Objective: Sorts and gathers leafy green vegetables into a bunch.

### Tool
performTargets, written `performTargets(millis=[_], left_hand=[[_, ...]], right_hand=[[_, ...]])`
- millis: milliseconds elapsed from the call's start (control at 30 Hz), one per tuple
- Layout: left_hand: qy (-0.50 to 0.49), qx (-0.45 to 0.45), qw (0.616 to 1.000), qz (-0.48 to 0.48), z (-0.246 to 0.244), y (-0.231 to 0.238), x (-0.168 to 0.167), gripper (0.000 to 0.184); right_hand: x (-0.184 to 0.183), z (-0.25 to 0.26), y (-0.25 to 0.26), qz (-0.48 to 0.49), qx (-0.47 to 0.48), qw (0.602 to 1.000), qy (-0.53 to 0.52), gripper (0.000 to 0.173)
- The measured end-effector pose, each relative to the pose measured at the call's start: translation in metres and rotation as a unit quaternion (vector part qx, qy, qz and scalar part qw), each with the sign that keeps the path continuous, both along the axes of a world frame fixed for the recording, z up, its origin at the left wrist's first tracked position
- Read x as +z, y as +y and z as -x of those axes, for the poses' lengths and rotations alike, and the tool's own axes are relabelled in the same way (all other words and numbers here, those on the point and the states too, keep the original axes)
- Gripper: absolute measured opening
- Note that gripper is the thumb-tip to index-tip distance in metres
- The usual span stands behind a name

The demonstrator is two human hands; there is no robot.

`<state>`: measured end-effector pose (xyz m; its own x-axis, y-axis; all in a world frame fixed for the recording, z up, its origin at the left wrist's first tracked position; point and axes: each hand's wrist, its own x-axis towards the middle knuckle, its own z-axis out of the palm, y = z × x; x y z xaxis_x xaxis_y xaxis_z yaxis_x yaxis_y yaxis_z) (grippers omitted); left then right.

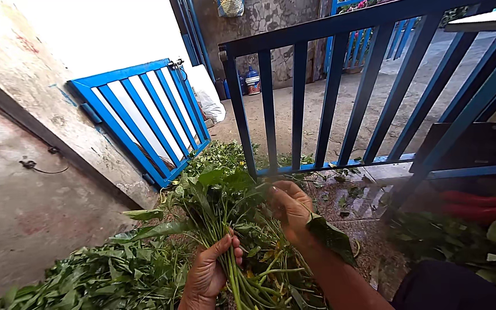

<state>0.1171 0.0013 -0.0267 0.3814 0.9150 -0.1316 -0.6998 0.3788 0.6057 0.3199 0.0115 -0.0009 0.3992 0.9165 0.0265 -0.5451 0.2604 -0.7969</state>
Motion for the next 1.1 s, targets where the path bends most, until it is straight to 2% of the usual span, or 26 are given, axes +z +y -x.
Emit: performTargets(millis=[200, 333, 400, 467, 500, 567, 633, 700, 733, 767, 800, 833, 900, 933, 967, 1000, 1033, 1067, 1100], left_hand=[[-0.005, 0.005, 1.0, -0.011, 0.0, 0.004, -0.002, 0.021], [0.013, 0.006, 1.0, -0.007, -0.002, 0.003, 0.0, 0.019], [0.032, -0.008, 0.999, -0.006, -0.003, 0.002, 0.001, 0.02], [0.05, -0.026, 0.998, -0.015, -0.003, 0.001, 0.0, 0.021], [0.057, -0.033, 0.998, -0.019, -0.003, 0.001, -0.001, 0.022], [0.058, -0.045, 0.997, -0.031, -0.002, 0.002, -0.004, 0.024], [0.067, -0.049, 0.996, -0.034, -0.002, 0.004, -0.004, 0.024], [0.086, -0.05, 0.995, -0.026, -0.002, 0.004, -0.002, 0.023], [0.098, -0.052, 0.993, -0.026, -0.002, 0.003, -0.002, 0.022], [0.111, -0.053, 0.992, -0.028, -0.003, 0.003, -0.003, 0.021], [0.117, -0.054, 0.991, -0.034, -0.004, 0.002, -0.003, 0.019], [0.12, -0.06, 0.99, -0.042, -0.005, 0.002, -0.005, 0.018], [0.118, -0.08, 0.989, -0.049, -0.005, 0.002, -0.006, 0.015], [0.118, -0.081, 0.989, -0.045, -0.005, 0.002, -0.004, 0.014], [0.122, -0.068, 0.989, -0.039, -0.006, 0.002, -0.003, 0.014], [0.135, -0.036, 0.99, -0.027, -0.007, 0.001, -0.001, 0.013], [0.156, 0.005, 0.988, -0.015, -0.009, 0.002, 0.001, 0.012], [0.178, 0.047, 0.983, -0.004, -0.011, 0.003, 0.001, 0.013], [0.198, 0.086, 0.976, 0.008, -0.012, 0.005, 0.001, 0.014]], right_hand=[[-0.009, -0.01, -0.01, -0.008, 0.02, 0.999, 0.042, 0.008], [-0.007, -0.013, -0.014, -0.011, 0.061, 0.994, 0.094, 0.015], [-0.007, -0.013, -0.014, -0.014, 0.092, 0.995, 0.036, 0.015], [-0.005, -0.014, -0.017, -0.029, 0.115, 0.983, -0.137, 0.015], [-0.004, -0.017, -0.019, -0.048, 0.131, 0.958, -0.249, 0.019], [-0.004, -0.019, -0.02, -0.093, 0.143, 0.874, -0.455, 0.028], [-0.005, -0.019, -0.019, -0.139, 0.101, 0.75, -0.639, 0.024], [-0.005, -0.016, -0.015, -0.153, 0.047, 0.645, -0.747, 0.019], [-0.008, -0.014, -0.013, -0.153, 0.03, 0.621, -0.768, 0.017], [-0.011, -0.012, -0.01, -0.153, 0.019, 0.62, -0.769, 0.015], [-0.015, -0.009, -0.006, -0.15, 0.021, 0.651, -0.744, 0.014], [-0.02, -0.007, -0.004, -0.136, 0.032, 0.714, -0.686, 0.014], [-0.029, -0.005, -0.004, -0.064, 0.079, 0.888, -0.448, 0.019], [-0.035, -0.007, -0.004, -0.026, 0.082, 0.948, -0.308, 0.02], [-0.042, -0.01, -0.002, 0.005, 0.061, 0.979, -0.197, 0.019], [-0.045, -0.014, -0.004, 0.046, 0.042, 0.987, -0.146, 0.018], [-0.051, -0.022, -0.008, 0.08, 0.045, 0.981, -0.172, 0.018], [-0.063, -0.036, -0.014, 0.102, 0.094, 0.956, -0.259, 0.019], [-0.075, -0.052, -0.022, 0.125, 0.196, 0.892, -0.388, 0.019]])
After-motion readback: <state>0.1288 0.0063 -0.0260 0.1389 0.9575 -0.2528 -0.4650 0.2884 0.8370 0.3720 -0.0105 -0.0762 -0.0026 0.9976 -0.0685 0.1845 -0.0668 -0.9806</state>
